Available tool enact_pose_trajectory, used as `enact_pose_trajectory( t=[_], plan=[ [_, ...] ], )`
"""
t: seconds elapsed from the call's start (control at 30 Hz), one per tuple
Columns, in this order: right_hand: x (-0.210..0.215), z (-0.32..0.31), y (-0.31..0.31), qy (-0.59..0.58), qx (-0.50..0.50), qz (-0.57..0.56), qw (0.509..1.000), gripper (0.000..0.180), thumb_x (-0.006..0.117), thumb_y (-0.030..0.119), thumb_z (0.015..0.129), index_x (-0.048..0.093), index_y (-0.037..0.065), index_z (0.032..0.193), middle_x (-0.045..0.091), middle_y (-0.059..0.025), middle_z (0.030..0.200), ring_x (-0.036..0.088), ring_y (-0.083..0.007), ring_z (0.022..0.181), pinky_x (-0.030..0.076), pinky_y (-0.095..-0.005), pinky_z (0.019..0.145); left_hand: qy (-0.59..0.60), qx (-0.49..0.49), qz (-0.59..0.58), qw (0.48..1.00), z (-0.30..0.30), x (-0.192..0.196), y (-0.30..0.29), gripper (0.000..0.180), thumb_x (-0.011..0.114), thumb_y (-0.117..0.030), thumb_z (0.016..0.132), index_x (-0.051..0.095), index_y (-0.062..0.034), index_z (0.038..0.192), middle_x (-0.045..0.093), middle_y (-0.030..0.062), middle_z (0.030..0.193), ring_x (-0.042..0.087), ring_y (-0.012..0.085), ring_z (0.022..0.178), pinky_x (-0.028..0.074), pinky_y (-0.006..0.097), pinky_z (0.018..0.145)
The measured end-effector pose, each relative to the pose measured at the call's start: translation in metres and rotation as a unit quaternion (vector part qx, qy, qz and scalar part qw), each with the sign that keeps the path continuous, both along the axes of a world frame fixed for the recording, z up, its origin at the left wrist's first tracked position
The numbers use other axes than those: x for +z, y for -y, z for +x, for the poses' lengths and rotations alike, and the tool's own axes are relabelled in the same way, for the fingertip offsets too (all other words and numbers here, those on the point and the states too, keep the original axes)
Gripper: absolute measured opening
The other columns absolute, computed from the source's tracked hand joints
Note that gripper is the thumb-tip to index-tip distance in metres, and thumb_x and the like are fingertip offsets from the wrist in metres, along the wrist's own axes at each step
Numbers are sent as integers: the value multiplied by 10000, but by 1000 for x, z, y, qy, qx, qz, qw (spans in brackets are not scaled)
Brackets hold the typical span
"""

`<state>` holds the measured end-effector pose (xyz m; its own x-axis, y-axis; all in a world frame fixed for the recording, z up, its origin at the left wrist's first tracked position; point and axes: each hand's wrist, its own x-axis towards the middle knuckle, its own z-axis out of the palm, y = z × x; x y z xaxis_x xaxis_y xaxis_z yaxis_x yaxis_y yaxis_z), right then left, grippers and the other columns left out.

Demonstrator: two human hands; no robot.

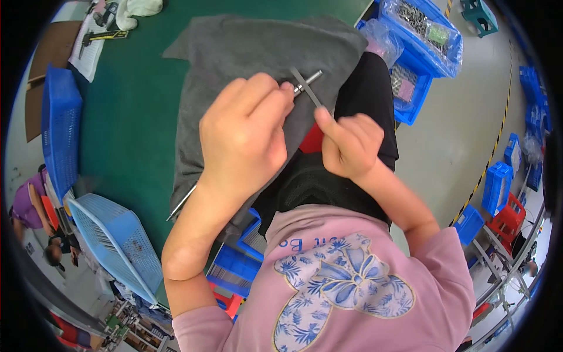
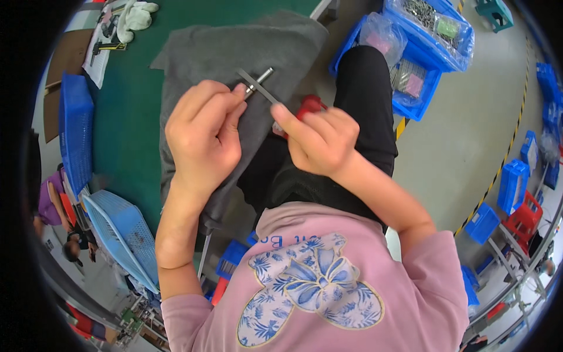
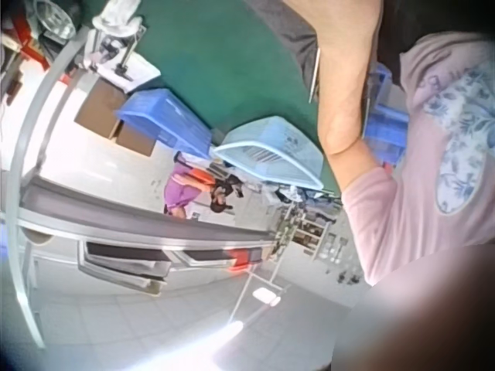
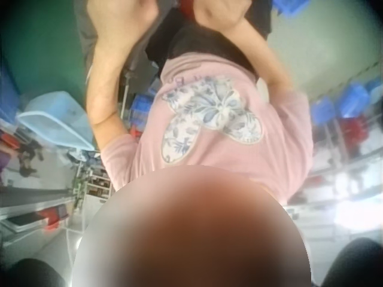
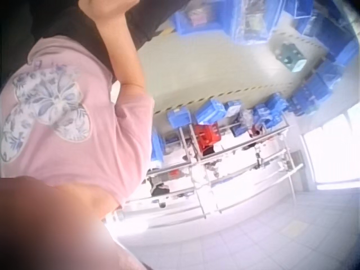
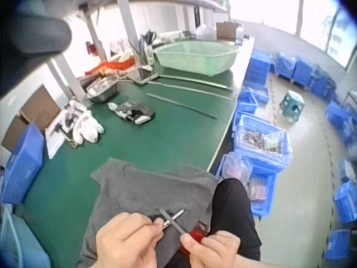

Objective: Filing a small metal component and measuring its dimensions with a digital micrometer.

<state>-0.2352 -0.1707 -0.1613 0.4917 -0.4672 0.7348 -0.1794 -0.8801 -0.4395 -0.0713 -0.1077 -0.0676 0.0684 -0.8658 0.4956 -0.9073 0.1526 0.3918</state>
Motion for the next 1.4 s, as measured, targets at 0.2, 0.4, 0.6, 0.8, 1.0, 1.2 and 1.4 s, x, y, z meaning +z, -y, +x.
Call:
enact_pose_trajectory(
  t=[0.2,0.4,0.6,0.8,1.0,1.2,1.4],
  plan=[
    [-3,-6,-6,14,10,4,1000,430,663,-13,630,716,49,1052,391,12,518,395,-146,410,294,-278,413,-13,-2,-1,1000,-2,1,-4,166,698,43,669,646,-27,810,539,53,731,530,240,612,439,345,529],
    [2,4,-4,41,4,6,999,426,665,-8,612,722,45,1032,380,2,525,402,-147,413,310,-289,414,-8,-5,3,1000,-1,0,-4,173,703,44,659,645,-26,806,539,55,727,528,241,607,436,344,528],
    [14,1,0,34,26,-8,999,468,599,-105,635,686,-14,1085,413,-18,526,390,-167,405,294,-296,424,-3,-4,8,1000,-3,4,-7,174,712,47,661,639,-30,800,547,52,736,540,240,623,444,337,539],
    [13,-49,-5,46,12,38,998,471,620,-73,617,704,5,1074,392,1,504,371,-138,391,279,-274,423,14,-8,10,1000,-5,5,-7,196,712,41,672,638,-35,837,546,46,751,550,238,651,451,337,553],
    [30,-37,-10,33,37,88,995,495,589,-95,665,677,16,1140,422,-6,511,398,-162,397,306,-275,423,25,-22,10,999,-5,2,-8,182,716,20,695,645,-45,850,540,40,746,543,228,649,458,336,557],
    [21,-24,-18,58,29,107,992,520,571,-88,655,683,24,1151,451,-18,523,417,-166,400,334,-281,422,26,-24,18,999,-5,4,-9,150,705,61,735,661,0,865,580,86,756,575,252,661,448,339,576],
    [23,-25,-20,-4,5,75,997,526,591,-52,650,693,66,1152,417,-10,507,400,-168,394,328,-289,409,17,-22,-2,1000,-7,1,-8,174,723,15,695,659,-35,849,547,44,751,538,230,640,458,336,556]
  ],
)
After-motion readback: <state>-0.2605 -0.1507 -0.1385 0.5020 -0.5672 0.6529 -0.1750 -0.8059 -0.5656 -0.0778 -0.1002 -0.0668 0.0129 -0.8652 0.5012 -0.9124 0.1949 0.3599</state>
